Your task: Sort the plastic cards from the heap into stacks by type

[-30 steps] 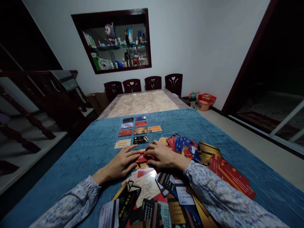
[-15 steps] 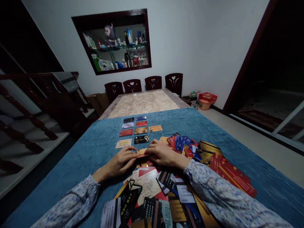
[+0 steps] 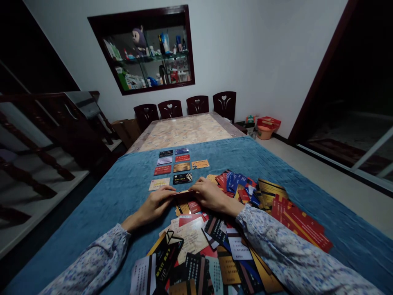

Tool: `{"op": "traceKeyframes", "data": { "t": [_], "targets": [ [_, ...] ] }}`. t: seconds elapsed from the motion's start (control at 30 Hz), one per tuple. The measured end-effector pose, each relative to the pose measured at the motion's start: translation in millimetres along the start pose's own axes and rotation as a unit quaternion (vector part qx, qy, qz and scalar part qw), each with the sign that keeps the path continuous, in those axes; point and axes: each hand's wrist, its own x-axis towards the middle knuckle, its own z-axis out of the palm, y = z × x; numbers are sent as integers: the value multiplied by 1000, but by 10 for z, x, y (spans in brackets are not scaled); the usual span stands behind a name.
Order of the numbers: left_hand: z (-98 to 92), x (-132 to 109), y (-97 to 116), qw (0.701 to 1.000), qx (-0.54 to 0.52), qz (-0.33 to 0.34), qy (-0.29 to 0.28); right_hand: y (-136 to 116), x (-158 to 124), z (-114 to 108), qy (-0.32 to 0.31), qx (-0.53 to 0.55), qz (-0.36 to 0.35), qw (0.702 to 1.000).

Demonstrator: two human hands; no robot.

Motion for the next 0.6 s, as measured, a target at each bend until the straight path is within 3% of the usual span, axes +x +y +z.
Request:
{"op": "traceKeyframes", "data": {
  "t": [0.6],
  "targets": [
    [-17, 16, 83, 999, -14, -31, 19, -37, 25, -59, 35, -22, 23, 999]
  ]
}}
